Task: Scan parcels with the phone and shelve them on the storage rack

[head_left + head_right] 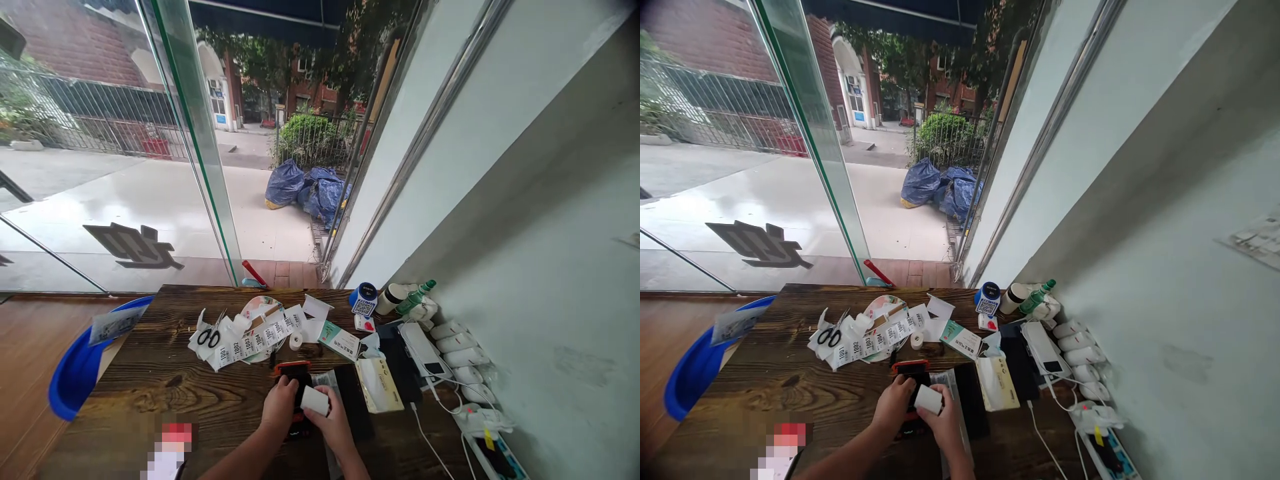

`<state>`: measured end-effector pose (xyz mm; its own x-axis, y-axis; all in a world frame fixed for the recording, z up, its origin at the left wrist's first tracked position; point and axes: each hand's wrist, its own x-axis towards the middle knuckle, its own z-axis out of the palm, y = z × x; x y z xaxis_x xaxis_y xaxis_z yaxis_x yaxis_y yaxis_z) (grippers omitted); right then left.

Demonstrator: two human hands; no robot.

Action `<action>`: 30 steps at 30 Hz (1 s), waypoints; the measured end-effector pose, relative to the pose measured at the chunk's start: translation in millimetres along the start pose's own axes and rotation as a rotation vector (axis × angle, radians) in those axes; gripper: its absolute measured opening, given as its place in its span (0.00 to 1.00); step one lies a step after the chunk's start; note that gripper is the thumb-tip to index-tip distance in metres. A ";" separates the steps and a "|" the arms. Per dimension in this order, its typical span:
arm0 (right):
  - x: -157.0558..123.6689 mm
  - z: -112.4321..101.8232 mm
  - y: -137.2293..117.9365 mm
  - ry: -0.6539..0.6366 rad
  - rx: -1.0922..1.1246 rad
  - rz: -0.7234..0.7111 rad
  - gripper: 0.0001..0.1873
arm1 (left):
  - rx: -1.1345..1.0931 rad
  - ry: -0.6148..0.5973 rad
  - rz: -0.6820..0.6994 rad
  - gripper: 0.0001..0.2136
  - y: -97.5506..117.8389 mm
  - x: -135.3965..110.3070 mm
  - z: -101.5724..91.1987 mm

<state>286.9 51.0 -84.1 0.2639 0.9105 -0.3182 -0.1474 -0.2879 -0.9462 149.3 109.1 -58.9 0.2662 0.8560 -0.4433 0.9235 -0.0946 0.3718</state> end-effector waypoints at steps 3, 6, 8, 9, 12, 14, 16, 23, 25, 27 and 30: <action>12.0 11.5 -8.8 -0.092 -0.315 -0.142 0.17 | -0.062 0.042 -0.022 0.16 -7.3 -6.0 6.1; 21.3 20.4 -16.1 -0.150 -0.536 -0.261 0.14 | -0.129 0.104 -0.051 0.17 -14.2 -7.3 7.2; 26.2 23.1 -16.5 -0.196 -0.651 -0.307 0.13 | -0.169 0.122 -0.067 0.17 -18.0 -6.9 6.7; 28.5 23.5 -15.4 -0.216 -0.700 -0.321 0.13 | -0.188 0.124 -0.073 0.17 -19.5 -6.6 6.6; 34.2 23.7 -10.3 -0.268 -0.810 -0.352 0.14 | -0.232 0.132 -0.081 0.17 -22.4 -5.5 7.2; 36.5 24.3 -8.0 -0.290 -0.862 -0.373 0.13 | -0.252 0.140 -0.076 0.17 -23.4 -5.1 8.2; 36.7 25.3 -7.7 -0.292 -0.899 -0.389 0.12 | -0.269 0.152 -0.058 0.17 -24.2 -5.8 9.0; 23.0 17.7 -8.1 -0.215 -0.884 -0.439 0.07 | -0.198 0.164 0.093 0.20 -27.8 -12.8 9.8; 19.2 13.8 -5.8 -0.207 -0.885 -0.468 0.08 | -0.129 0.104 0.129 0.22 -27.8 -10.9 8.9; 16.1 11.2 -3.2 -0.226 -0.885 -0.504 0.08 | -0.103 0.065 0.131 0.22 -27.3 -7.3 7.3; 10.9 9.0 0.8 -0.278 -0.883 -0.566 0.08 | -0.110 0.067 0.130 0.18 -26.8 -2.2 5.0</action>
<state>281.1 63.4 -87.9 -0.1643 0.9816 0.0969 0.6954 0.1849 -0.6944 125.3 107.3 -72.0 0.3589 0.8725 -0.3316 0.8456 -0.1535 0.5113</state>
